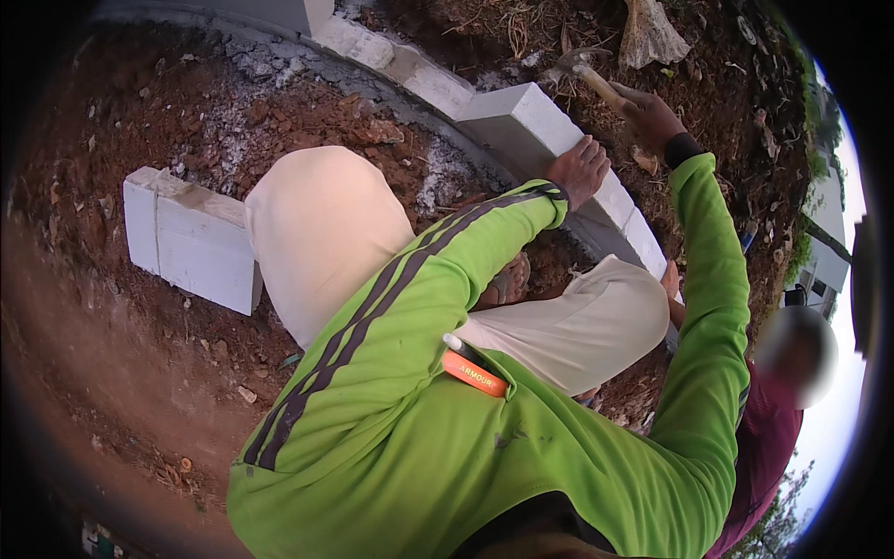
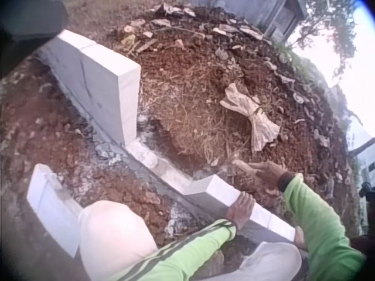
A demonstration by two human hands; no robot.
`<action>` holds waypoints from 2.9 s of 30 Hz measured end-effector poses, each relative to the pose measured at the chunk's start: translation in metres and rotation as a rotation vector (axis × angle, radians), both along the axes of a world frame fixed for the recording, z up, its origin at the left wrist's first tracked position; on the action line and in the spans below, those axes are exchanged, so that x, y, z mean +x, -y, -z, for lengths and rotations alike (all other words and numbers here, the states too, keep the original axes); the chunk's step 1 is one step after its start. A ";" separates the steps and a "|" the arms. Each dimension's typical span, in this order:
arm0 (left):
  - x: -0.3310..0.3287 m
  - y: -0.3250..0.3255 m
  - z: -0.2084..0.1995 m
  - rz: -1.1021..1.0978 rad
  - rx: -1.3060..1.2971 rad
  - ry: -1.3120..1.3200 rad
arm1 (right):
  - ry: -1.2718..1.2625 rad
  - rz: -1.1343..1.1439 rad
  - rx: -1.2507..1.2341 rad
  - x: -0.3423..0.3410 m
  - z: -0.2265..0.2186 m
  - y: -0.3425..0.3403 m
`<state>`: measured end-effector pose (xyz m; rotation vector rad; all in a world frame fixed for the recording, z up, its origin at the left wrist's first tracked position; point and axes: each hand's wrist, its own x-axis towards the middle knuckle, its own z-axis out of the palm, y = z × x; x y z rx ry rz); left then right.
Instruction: The person is building a curved low wall by positioning white bricks on the ground and tapping them into place with a hammer while another person helps stabilize them.
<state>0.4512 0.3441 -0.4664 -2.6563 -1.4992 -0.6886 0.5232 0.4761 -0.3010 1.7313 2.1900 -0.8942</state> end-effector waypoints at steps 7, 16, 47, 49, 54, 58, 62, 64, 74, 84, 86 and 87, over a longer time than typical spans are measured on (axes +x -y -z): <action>0.006 -0.006 0.003 -0.004 0.009 0.021 | 0.014 -0.338 0.456 0.056 0.063 -0.003; 0.005 -0.001 0.004 -0.006 -0.004 0.019 | -0.101 0.151 0.238 0.018 -0.008 -0.016; 0.001 0.003 0.002 -0.003 0.008 0.013 | 0.020 -0.261 0.324 0.028 0.027 0.028; 0.001 0.009 0.000 0.004 0.004 0.011 | -0.048 -0.294 0.113 0.020 0.019 0.028; -0.001 -0.002 0.005 -0.017 0.075 0.053 | 0.061 -0.052 0.140 -0.007 -0.011 0.025; 0.007 0.001 0.003 -0.007 0.050 0.060 | -0.036 -0.156 0.346 0.035 0.020 0.010; 0.003 0.009 0.003 0.013 -0.008 0.034 | -0.019 -0.282 0.126 0.027 0.026 0.036; -0.002 0.002 0.000 0.010 -0.018 0.023 | -0.016 -0.179 0.015 0.000 -0.004 0.026; -0.002 -0.001 0.005 -0.020 0.050 0.037 | -0.101 -0.368 0.219 0.031 0.036 0.025; 0.004 0.002 0.005 -0.002 0.051 0.060 | -0.051 0.014 0.471 0.040 0.020 0.014; 0.002 0.003 0.003 0.006 0.029 0.053 | -0.061 -0.053 0.344 0.044 0.025 0.020; 0.001 0.003 0.001 0.016 0.010 0.044 | -0.068 -0.166 0.265 0.043 0.032 0.033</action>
